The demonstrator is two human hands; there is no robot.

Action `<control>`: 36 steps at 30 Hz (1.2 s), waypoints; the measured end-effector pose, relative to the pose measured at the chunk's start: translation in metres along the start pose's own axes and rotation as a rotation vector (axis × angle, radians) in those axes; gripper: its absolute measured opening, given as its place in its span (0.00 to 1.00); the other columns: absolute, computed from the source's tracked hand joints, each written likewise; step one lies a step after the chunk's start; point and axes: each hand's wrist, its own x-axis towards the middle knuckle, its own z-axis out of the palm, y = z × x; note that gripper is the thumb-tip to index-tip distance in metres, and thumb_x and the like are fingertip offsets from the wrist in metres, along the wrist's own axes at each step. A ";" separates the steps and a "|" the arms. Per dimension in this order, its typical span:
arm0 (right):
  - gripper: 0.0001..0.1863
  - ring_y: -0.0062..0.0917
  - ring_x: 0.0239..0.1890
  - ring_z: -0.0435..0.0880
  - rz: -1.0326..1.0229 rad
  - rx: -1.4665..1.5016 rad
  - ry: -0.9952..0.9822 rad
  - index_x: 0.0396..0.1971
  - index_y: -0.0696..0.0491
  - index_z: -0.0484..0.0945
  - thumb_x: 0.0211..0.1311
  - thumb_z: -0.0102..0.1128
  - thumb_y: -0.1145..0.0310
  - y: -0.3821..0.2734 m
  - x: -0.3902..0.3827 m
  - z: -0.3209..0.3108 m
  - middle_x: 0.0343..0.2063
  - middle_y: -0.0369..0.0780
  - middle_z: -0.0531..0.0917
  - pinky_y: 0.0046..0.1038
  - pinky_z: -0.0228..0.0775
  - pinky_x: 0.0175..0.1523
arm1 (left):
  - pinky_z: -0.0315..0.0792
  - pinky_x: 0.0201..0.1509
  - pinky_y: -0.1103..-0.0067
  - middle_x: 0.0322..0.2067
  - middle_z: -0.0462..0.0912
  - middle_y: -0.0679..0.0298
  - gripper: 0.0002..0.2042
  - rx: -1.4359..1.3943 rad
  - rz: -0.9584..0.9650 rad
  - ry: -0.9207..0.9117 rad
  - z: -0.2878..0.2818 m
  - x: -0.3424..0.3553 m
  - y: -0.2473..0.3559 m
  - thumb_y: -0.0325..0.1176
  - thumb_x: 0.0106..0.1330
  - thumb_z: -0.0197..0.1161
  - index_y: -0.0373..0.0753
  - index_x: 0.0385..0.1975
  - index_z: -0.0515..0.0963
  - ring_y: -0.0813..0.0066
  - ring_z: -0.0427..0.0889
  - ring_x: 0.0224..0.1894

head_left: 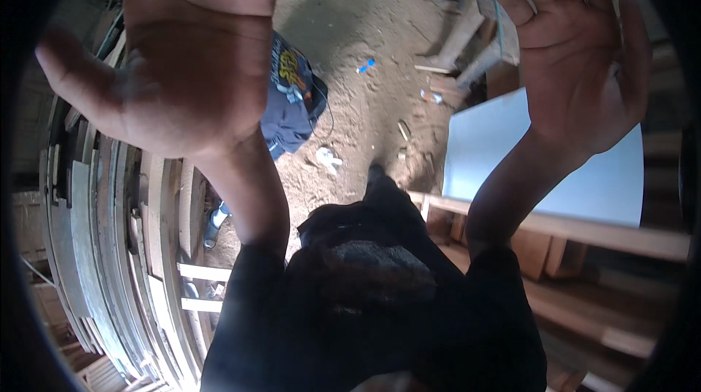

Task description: The person sits on the floor and uses a hand saw to cut a small piece of wood placed on a support. The person holds the wood with one hand and saws with the other, producing sawdust.

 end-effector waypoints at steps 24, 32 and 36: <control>0.33 0.55 0.62 0.68 0.088 -0.192 0.014 0.64 0.68 0.57 0.75 0.24 0.55 0.190 0.236 -0.412 0.61 0.63 0.65 0.51 0.72 0.59 | 0.73 0.54 0.47 0.64 0.64 0.43 0.45 0.020 0.151 0.050 -0.226 0.334 -0.313 0.71 0.66 0.28 0.37 0.70 0.53 0.40 0.72 0.58; 0.32 0.56 0.61 0.70 0.027 0.064 -0.004 0.63 0.68 0.58 0.74 0.27 0.54 0.266 0.267 -0.596 0.60 0.62 0.67 0.51 0.74 0.57 | 0.74 0.54 0.47 0.63 0.65 0.44 0.45 0.102 0.085 0.078 -0.266 0.422 -0.452 0.71 0.66 0.28 0.37 0.69 0.53 0.41 0.73 0.58; 0.33 0.56 0.63 0.67 0.094 0.121 -0.015 0.64 0.66 0.59 0.74 0.26 0.53 0.291 0.319 -0.669 0.62 0.61 0.64 0.51 0.70 0.60 | 0.74 0.53 0.47 0.63 0.65 0.44 0.45 0.129 0.024 0.159 -0.279 0.470 -0.511 0.71 0.66 0.28 0.37 0.69 0.54 0.41 0.74 0.58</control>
